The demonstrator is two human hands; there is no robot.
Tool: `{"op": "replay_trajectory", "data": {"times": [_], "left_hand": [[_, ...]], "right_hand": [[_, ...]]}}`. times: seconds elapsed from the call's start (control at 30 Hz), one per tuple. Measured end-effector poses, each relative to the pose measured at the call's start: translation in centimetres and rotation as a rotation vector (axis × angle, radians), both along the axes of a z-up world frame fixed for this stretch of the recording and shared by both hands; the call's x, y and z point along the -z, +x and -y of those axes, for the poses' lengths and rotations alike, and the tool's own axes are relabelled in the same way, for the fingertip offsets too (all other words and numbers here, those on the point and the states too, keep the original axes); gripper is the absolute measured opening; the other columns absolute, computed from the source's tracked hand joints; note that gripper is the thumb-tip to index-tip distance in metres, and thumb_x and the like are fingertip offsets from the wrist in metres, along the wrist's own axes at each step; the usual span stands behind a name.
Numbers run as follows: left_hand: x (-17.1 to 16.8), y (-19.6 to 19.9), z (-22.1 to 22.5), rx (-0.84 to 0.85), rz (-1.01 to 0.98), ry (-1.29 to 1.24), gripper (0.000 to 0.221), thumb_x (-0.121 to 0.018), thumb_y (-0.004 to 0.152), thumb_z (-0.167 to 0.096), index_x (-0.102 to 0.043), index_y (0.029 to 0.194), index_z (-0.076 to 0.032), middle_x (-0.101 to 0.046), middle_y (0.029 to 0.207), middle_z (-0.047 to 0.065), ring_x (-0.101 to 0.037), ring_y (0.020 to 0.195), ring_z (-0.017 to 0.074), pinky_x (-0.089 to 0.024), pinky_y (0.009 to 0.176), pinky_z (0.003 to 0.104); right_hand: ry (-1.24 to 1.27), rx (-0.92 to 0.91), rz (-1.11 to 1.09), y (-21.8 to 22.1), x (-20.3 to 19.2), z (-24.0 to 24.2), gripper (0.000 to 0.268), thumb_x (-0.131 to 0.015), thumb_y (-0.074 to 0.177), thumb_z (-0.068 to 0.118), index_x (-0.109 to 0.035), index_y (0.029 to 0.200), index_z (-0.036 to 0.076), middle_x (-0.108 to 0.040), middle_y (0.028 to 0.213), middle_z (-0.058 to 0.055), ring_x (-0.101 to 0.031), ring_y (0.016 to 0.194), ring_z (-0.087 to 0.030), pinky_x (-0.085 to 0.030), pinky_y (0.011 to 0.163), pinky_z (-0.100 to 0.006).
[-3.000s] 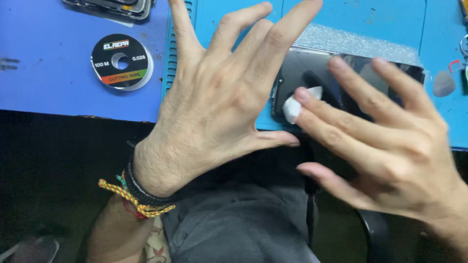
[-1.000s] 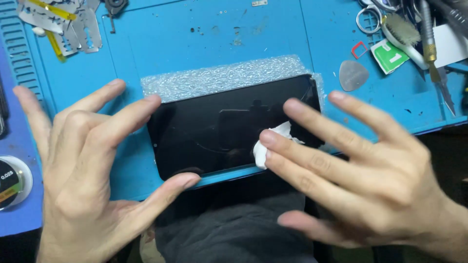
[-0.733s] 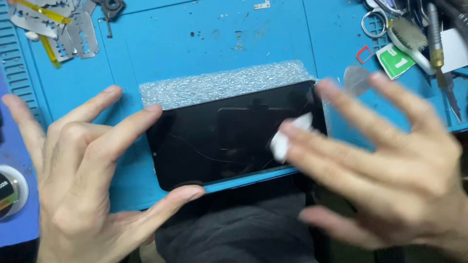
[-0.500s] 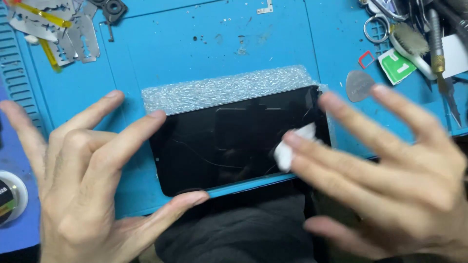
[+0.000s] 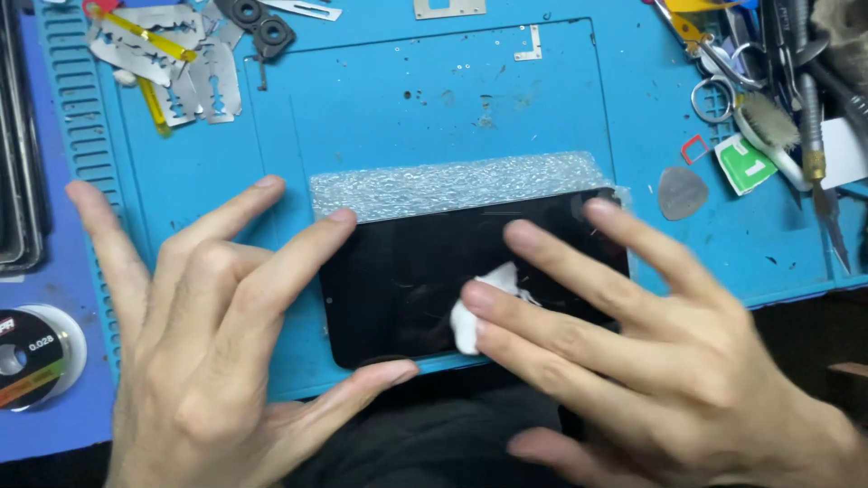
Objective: Cleaning a smartphone screen using a wipe or cloth on a repair workbench
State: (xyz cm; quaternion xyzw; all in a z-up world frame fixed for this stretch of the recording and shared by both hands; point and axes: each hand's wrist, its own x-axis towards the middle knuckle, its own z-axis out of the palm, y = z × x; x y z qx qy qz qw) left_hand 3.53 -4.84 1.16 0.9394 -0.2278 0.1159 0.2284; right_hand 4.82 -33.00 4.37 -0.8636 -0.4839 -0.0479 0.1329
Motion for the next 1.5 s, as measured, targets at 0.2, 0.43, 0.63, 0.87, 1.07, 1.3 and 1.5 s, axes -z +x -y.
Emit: {"op": "replay_trajectory", "data": {"times": [0.2,0.43,0.63,0.87,1.07,1.3,1.5], "left_hand": [[-0.2,0.1,-0.8,0.012,0.014,0.009,0.081,-0.073,0.091,-0.065,-0.065,0.141,-0.002,-0.058,0.098,0.013,-0.066,0.134,0.0469,-0.005,0.117,0.086],[0.1,0.1,-1.4,0.023,0.05,-0.01,0.078,-0.069,0.096,-0.065,-0.065,0.141,-0.002,-0.061,0.101,0.012,-0.064,0.133,0.0429,-0.006,0.113,0.088],[0.3,-0.2,-2.1,0.019,0.072,-0.024,0.079,-0.065,0.1,-0.065,-0.061,0.145,-0.001,-0.063,0.102,0.013,-0.063,0.134,0.0424,-0.006,0.111,0.089],[0.2,-0.2,-2.4,0.038,0.077,-0.019,0.08,-0.065,0.101,-0.066,-0.058,0.148,-0.002,-0.061,0.105,0.011,-0.062,0.134,0.0414,-0.007,0.109,0.092],[0.2,-0.3,-2.8,0.042,0.086,-0.014,0.08,-0.062,0.102,-0.066,-0.057,0.15,-0.002,-0.061,0.107,0.011,-0.061,0.134,0.0401,-0.009,0.109,0.091],[0.2,-0.5,-3.2,0.038,0.109,0.004,0.09,-0.077,0.097,-0.07,-0.055,0.152,-0.003,-0.061,0.107,0.009,-0.061,0.135,0.0391,-0.011,0.108,0.091],[0.2,-0.5,-3.4,0.037,0.1,0.001,0.1,-0.086,0.09,-0.072,-0.051,0.154,-0.004,-0.062,0.111,0.008,-0.061,0.136,0.0375,-0.012,0.109,0.091]], "right_hand": [[-0.147,0.139,0.213,1.1,0.0,1.5,0.061,-0.048,0.101,0.047,-0.071,0.138,0.005,-0.076,0.136,-0.016,-0.059,0.138,-0.06,-0.032,0.119,-0.067],[-0.349,0.104,0.299,1.6,-0.2,0.4,0.066,-0.05,0.099,0.048,-0.068,0.147,0.006,-0.075,0.145,-0.013,-0.058,0.145,-0.059,-0.043,0.116,-0.067],[-0.182,0.061,0.216,2.0,0.1,-2.0,0.063,-0.037,0.105,0.042,-0.069,0.144,0.004,-0.075,0.142,-0.018,-0.051,0.146,-0.055,-0.032,0.122,-0.06],[-0.119,0.013,0.135,1.4,0.0,-3.4,0.068,-0.028,0.103,0.05,-0.066,0.139,0.007,-0.074,0.136,-0.015,-0.058,0.139,-0.056,-0.031,0.119,-0.063],[-0.111,-0.031,0.147,1.7,-0.2,-4.8,0.067,-0.031,0.103,0.051,-0.067,0.139,0.007,-0.074,0.137,-0.014,-0.057,0.138,-0.052,-0.03,0.12,-0.064],[-0.149,-0.022,0.24,2.7,-0.5,-6.3,0.071,-0.028,0.105,0.047,-0.07,0.14,0.002,-0.076,0.137,-0.016,-0.054,0.14,-0.058,-0.031,0.119,-0.066],[-0.128,-0.032,0.2,3.2,-0.3,-6.5,0.063,-0.038,0.104,0.044,-0.07,0.139,0.002,-0.075,0.139,-0.016,-0.052,0.142,-0.059,-0.03,0.12,-0.066]]}}
